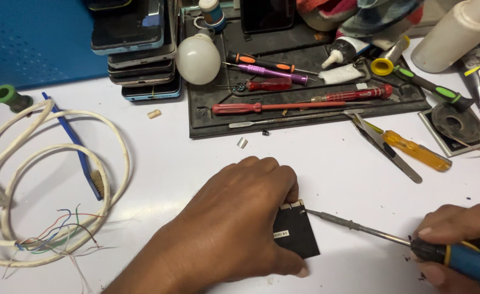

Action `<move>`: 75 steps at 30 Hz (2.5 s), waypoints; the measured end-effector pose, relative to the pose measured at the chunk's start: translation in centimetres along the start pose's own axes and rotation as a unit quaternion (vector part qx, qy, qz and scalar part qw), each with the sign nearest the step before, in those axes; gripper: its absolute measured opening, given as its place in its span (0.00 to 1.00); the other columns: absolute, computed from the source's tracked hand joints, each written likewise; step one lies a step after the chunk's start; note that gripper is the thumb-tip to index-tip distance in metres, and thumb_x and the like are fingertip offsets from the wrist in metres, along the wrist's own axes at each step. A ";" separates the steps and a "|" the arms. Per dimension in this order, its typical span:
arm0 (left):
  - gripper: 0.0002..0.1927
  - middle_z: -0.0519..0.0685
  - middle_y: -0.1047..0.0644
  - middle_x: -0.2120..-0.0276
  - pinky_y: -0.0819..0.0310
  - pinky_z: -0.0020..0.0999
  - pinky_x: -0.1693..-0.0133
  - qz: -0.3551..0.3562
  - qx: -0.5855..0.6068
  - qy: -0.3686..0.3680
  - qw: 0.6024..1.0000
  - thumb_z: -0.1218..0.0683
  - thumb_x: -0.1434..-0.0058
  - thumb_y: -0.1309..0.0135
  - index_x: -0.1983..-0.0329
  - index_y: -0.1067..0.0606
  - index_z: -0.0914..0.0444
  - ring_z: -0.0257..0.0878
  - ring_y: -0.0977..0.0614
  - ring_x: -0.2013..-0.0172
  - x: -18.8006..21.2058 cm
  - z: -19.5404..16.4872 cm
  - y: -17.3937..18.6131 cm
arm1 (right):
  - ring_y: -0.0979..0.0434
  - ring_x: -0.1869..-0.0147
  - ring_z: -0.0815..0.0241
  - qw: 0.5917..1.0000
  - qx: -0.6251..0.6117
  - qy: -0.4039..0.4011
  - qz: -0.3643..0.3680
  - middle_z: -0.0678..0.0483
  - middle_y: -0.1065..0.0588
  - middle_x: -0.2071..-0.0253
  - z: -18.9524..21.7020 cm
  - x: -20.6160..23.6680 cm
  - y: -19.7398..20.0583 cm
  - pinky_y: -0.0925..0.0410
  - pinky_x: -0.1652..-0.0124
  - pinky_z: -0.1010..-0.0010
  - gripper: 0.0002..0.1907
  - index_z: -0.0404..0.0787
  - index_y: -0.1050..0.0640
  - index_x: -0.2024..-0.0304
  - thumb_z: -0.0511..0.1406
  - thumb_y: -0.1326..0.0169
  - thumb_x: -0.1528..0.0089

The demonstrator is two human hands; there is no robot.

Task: The person holds a small circuit board steady on a white workbench with one hand and uses a soldering iron with the other hand to work on the board's edge connector. They reposition and flip the board several times to solder different points along its edge.

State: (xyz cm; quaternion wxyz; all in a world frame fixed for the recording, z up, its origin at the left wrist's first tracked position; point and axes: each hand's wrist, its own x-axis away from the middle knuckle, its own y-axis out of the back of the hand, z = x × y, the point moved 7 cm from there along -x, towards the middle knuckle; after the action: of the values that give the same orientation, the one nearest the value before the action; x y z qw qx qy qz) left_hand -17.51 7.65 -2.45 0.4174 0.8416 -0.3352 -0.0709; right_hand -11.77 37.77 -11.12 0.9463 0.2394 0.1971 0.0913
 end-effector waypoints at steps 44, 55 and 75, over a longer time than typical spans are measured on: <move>0.30 0.49 0.24 0.63 0.31 0.41 0.53 0.042 0.012 0.055 0.998 0.43 0.66 0.27 0.63 0.26 0.61 0.45 0.25 0.56 -0.3 0.1 -0.2 | 0.20 0.66 0.64 0.999 0.028 -0.041 -0.011 0.54 0.25 0.67 0.2 0.2 -0.1 0.23 0.64 0.71 0.18 0.44 0.27 0.51 0.32 0.38 0.42; 0.31 0.49 0.24 0.62 0.31 0.41 0.53 0.043 0.019 0.064 0.997 0.43 0.66 0.26 0.62 0.25 0.60 0.44 0.25 0.55 -0.2 0.1 -0.2 | 0.21 0.67 0.63 0.996 0.059 -0.063 -0.016 0.53 0.23 0.68 -1.4 1.0 0.5 0.24 0.66 0.71 0.15 0.43 0.27 0.53 0.33 0.39 0.41; 0.29 0.49 0.24 0.63 0.31 0.41 0.53 0.038 0.020 0.059 0.997 0.43 0.65 0.27 0.64 0.25 0.60 0.44 0.24 0.56 -0.3 0.2 -0.2 | 0.20 0.66 0.64 0.994 0.082 -0.049 0.051 0.55 0.25 0.68 -1.7 0.1 0.9 0.22 0.67 0.71 0.15 0.43 0.29 0.52 0.35 0.40 0.39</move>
State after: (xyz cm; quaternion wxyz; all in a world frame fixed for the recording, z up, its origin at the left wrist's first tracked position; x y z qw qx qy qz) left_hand -17.73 7.76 -2.83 0.4219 0.8392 -0.3430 0.0015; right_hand -12.44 39.33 -12.07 0.9262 0.3299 0.1452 0.1109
